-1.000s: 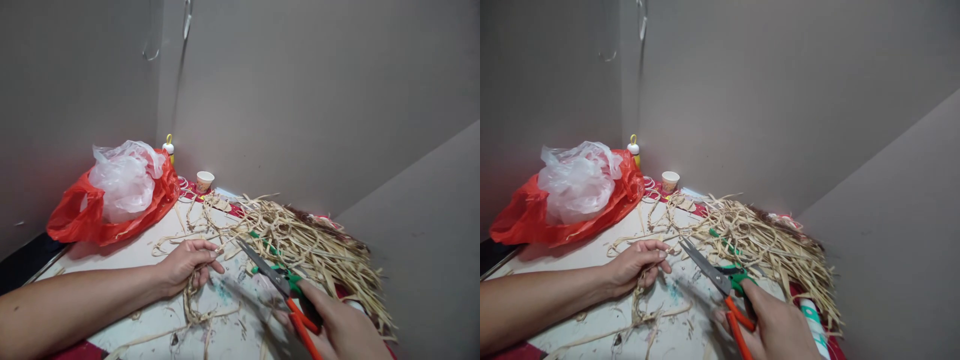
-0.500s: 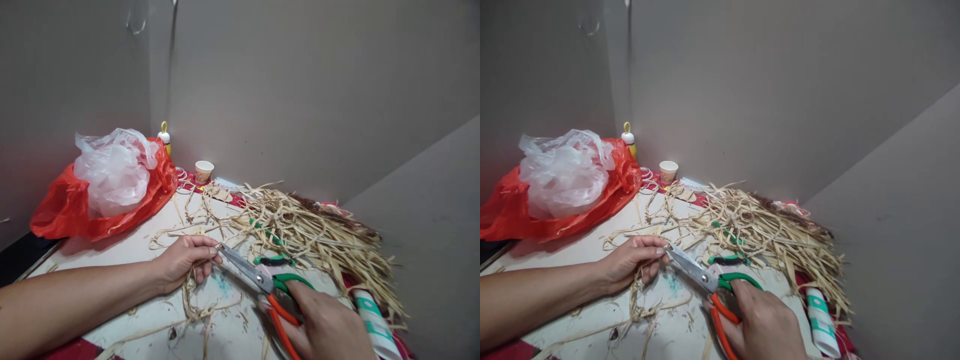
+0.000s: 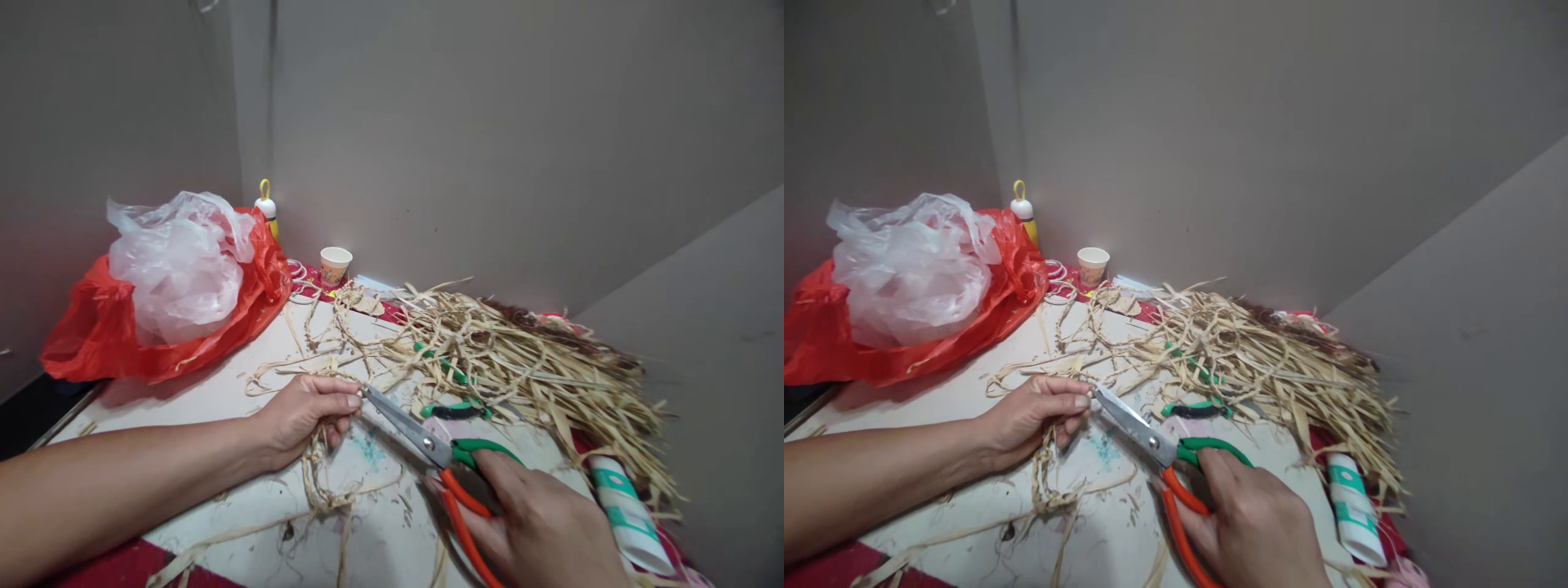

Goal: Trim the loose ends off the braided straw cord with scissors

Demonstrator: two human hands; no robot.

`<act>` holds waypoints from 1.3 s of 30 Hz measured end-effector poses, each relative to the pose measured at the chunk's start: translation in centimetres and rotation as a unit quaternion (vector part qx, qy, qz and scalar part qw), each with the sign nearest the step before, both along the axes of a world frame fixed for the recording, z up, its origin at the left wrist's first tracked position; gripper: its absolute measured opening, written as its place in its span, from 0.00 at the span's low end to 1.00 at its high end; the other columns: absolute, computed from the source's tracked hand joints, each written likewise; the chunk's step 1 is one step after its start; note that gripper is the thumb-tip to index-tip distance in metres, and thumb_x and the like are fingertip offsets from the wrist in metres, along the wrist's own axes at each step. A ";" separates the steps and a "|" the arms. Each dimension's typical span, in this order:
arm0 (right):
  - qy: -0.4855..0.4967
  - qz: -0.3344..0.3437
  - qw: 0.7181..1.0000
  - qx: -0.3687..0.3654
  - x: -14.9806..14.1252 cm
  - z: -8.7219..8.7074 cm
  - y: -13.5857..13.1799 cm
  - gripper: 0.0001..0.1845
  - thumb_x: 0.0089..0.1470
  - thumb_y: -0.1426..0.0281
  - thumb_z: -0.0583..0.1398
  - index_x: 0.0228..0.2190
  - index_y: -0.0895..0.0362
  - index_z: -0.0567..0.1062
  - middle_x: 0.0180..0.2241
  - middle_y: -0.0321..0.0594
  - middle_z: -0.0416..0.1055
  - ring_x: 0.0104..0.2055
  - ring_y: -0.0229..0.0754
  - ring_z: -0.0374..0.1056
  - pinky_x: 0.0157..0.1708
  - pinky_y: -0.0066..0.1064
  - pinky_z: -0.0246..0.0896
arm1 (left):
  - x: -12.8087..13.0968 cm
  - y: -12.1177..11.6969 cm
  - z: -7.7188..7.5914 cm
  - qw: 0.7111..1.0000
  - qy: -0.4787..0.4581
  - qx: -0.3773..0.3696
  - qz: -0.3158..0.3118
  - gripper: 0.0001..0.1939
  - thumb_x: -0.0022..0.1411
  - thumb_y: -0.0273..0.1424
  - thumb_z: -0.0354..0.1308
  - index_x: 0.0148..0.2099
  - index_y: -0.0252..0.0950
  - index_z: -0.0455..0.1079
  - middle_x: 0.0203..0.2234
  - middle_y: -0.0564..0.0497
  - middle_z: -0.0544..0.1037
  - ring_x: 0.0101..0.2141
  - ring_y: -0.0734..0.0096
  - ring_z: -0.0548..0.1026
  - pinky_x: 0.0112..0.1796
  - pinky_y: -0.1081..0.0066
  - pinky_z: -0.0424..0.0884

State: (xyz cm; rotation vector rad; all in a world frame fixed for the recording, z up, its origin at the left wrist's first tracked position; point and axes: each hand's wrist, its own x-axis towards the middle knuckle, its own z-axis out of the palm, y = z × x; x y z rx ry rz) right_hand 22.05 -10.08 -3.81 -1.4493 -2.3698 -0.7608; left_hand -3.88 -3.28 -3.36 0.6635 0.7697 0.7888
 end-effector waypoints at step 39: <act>0.097 0.026 0.989 -0.106 1.7 0.2 -0.4 0.13 0.52 0.57 0.56 0.28 0.53 0.71 0.17 0.33 0.69 0.17 0.37 0.67 0.16 0.25 0.54 | -0.4 0.2 0.3 0.997 -0.039 0.010 -0.063 0.14 0.50 0.25 0.65 0.41 0.31 0.70 0.20 0.54 0.70 0.21 0.79 0.69 0.24 0.77 0.71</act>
